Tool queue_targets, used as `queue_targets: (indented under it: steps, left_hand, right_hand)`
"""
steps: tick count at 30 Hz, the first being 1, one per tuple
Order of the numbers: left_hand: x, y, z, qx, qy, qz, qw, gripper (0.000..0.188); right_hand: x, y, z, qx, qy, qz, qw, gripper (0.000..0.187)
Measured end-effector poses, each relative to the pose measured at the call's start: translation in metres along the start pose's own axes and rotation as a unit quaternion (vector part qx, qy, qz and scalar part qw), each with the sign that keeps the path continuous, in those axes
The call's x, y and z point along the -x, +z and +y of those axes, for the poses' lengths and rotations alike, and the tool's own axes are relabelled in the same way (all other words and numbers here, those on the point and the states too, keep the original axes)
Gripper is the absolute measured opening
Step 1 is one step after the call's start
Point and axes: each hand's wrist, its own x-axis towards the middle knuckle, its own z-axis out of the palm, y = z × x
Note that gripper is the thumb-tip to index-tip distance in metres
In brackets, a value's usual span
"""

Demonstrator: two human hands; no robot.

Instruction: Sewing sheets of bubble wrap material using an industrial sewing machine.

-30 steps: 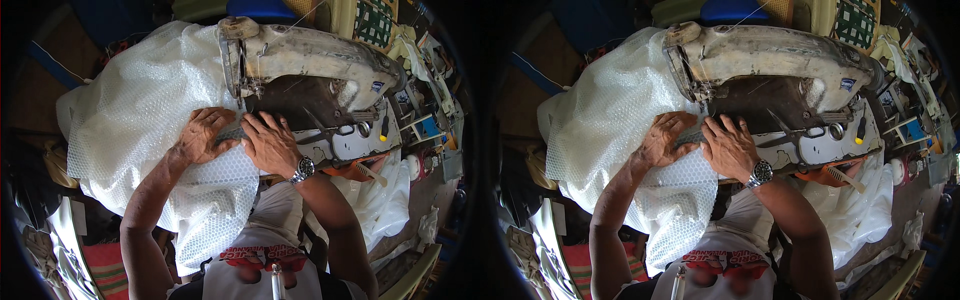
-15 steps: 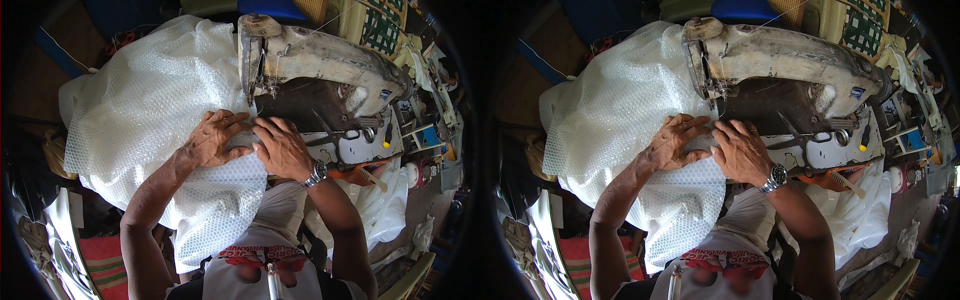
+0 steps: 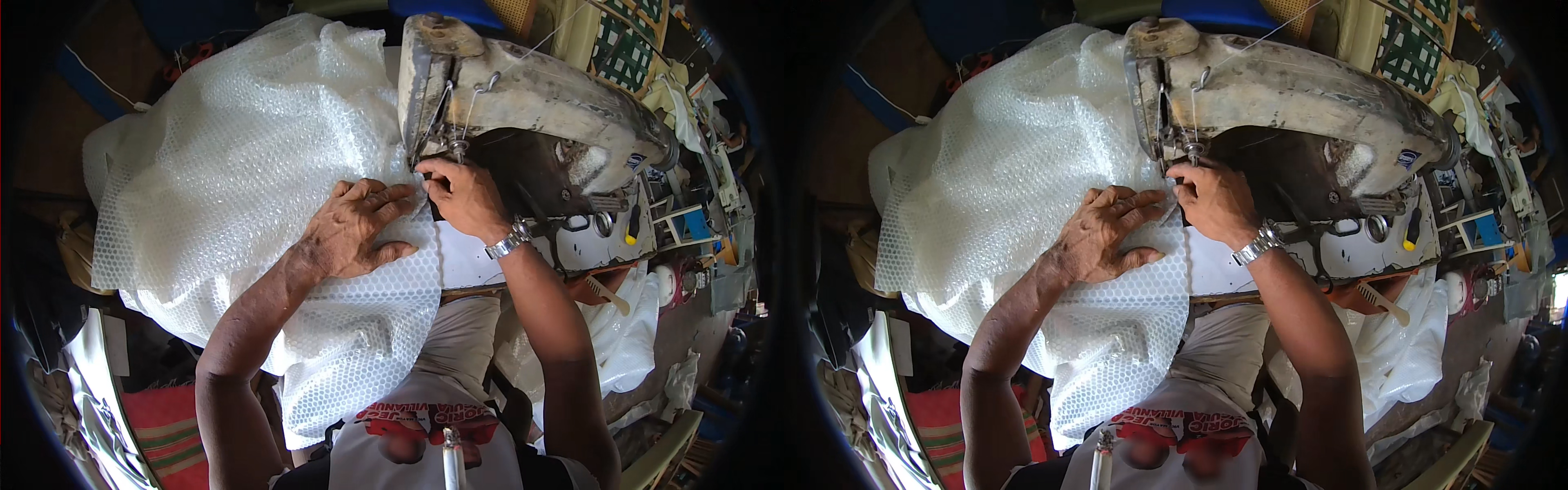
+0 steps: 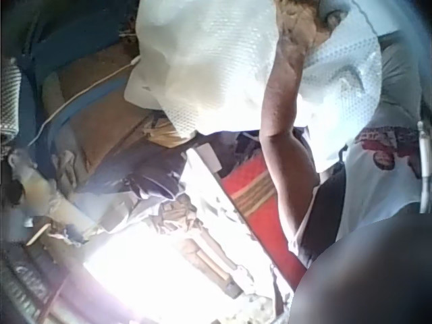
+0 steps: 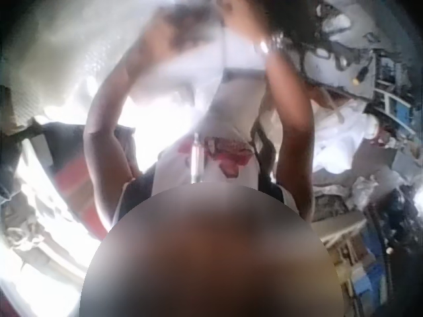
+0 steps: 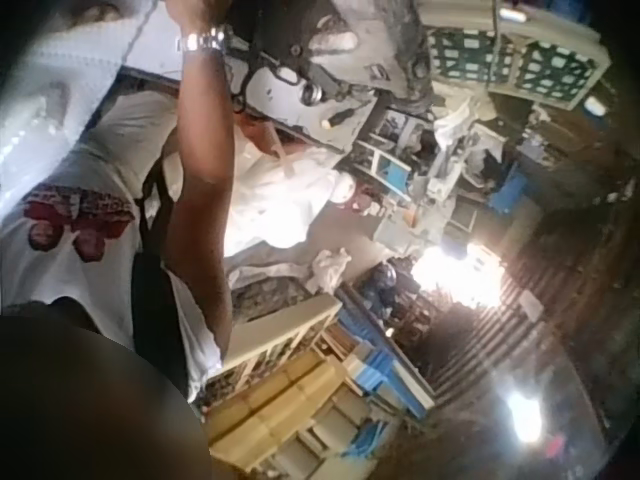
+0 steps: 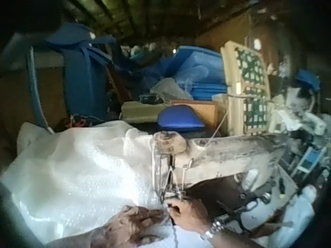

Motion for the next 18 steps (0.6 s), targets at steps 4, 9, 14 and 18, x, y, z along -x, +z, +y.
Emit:
queue_targets:
  steps: [4, 9, 14, 18]
  left_hand:
    - [0.001, -0.001, -0.001, -0.002, 0.009, 0.011, 1.000, 0.067]
    - [0.003, -0.001, -0.002, 0.005, -0.004, 0.011, 1.000, 0.068]
    - [0.003, -0.001, -0.002, 0.002, -0.002, 0.011, 1.000, 0.069]
    - [0.003, -0.002, 0.001, 0.002, -0.010, 0.009, 1.000, 0.069]
  right_hand:
    - [0.000, 0.010, 0.009, -0.032, 0.000, 0.013, 0.999, 0.018]
    - [-0.002, 0.017, 0.004, -0.048, 0.025, 0.020, 0.998, 0.014]
    - [-0.008, 0.021, -0.006, 0.029, 0.061, 0.037, 0.997, 0.017]
    - [-0.011, 0.028, 0.001, 0.108, 0.013, 0.063, 0.992, 0.013]
